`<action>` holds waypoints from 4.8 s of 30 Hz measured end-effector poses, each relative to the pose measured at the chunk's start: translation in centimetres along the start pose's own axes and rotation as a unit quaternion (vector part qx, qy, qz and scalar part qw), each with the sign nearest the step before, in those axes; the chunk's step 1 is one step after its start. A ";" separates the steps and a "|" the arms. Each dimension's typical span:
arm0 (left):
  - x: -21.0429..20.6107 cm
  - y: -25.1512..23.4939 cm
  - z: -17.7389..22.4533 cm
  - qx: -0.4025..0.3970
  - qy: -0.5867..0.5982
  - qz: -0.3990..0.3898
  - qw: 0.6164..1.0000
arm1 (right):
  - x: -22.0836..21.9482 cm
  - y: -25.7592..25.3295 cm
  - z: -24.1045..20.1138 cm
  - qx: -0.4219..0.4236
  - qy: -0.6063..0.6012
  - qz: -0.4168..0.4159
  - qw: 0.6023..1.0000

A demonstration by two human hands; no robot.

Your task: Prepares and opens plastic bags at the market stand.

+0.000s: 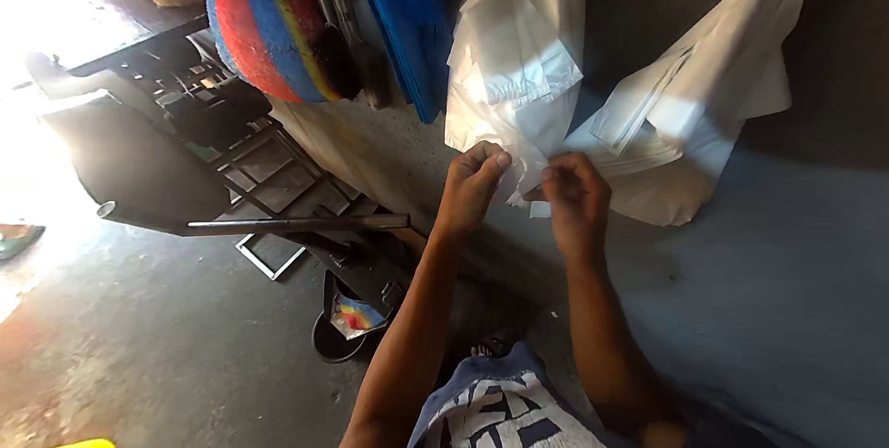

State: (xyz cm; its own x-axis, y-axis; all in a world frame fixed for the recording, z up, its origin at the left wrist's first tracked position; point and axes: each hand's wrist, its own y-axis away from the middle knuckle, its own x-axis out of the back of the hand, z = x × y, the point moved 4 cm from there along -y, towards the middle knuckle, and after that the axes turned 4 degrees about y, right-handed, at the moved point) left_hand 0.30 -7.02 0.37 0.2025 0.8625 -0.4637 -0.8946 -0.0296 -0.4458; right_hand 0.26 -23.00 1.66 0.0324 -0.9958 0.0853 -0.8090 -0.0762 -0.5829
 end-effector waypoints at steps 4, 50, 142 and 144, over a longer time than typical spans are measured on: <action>2.1 1.3 0.8 0.008 -0.167 0.028 0.986 | 3.7 -0.4 1.4 -0.029 0.002 0.112 0.993; 42.1 64.0 42.3 -0.027 -0.102 0.433 0.895 | -68.8 44.5 -22.5 -0.140 -0.276 -0.779 0.546; 178.8 66.4 130.3 -0.106 -0.064 0.492 0.862 | -233.5 37.4 -36.2 -0.016 -0.223 -0.723 0.653; 182.3 66.4 132.1 -0.120 -0.066 0.502 0.854 | -237.8 37.3 -36.0 -0.025 -0.251 -0.727 0.638</action>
State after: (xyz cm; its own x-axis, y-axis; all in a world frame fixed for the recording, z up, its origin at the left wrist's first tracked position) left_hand -74.80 214.96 -12.67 -0.6795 0.3897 -0.6216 -0.4799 -0.8770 -0.0253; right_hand -58.69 212.79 -11.28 0.9441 0.2356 0.2304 0.2745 -0.9491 -0.1545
